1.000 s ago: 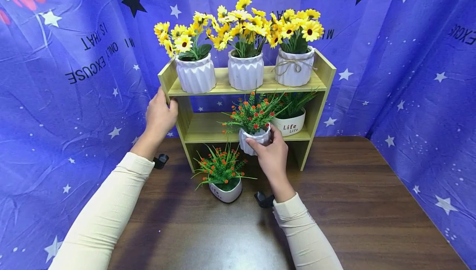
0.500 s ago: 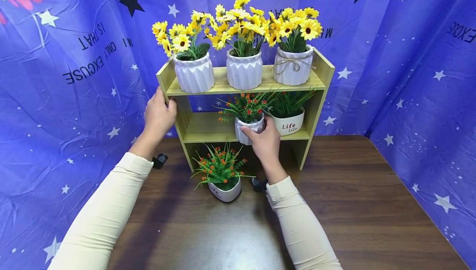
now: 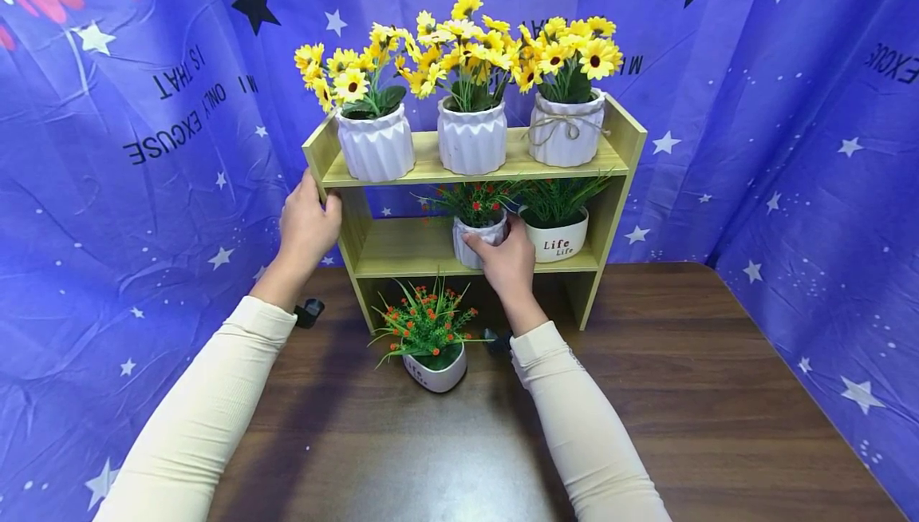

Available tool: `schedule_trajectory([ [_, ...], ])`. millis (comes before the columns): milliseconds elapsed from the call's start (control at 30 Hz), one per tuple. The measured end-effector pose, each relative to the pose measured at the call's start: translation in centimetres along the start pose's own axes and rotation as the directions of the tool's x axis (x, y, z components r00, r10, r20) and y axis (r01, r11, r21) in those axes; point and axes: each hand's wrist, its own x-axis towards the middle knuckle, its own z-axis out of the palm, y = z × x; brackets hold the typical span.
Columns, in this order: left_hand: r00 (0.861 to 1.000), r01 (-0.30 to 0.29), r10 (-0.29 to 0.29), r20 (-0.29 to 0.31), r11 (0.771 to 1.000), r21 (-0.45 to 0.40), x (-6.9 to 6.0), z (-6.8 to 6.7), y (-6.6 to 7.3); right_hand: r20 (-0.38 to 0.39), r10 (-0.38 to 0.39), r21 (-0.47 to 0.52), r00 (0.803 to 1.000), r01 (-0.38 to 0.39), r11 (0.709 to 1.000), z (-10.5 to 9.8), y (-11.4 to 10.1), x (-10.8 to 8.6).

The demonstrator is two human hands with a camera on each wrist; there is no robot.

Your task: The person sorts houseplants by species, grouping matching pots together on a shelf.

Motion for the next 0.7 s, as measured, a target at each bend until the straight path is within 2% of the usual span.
schedule_trajectory([
  [200, 1.0, -0.001, 0.001, -0.002, 1.0, -0.004, 0.0, 0.0, 0.0, 0.036, 0.008, 0.003, 0.999, -0.008, 1.0, -0.2, -0.2, 0.0],
  [400, 1.0, 0.002, -0.002, 0.003, 1.0, -0.001, 0.0, 0.0, 0.0, 0.107, -0.021, -0.064, 0.994, 0.028, 0.998, -1.5, 0.0, -0.7],
  [700, 1.0, -0.016, 0.015, -0.015, 1.0, -0.008, 0.0, 0.2, -0.1, 0.073, -0.044, 0.009, 0.996, 0.043, 0.999, -3.7, 1.5, -3.7],
])
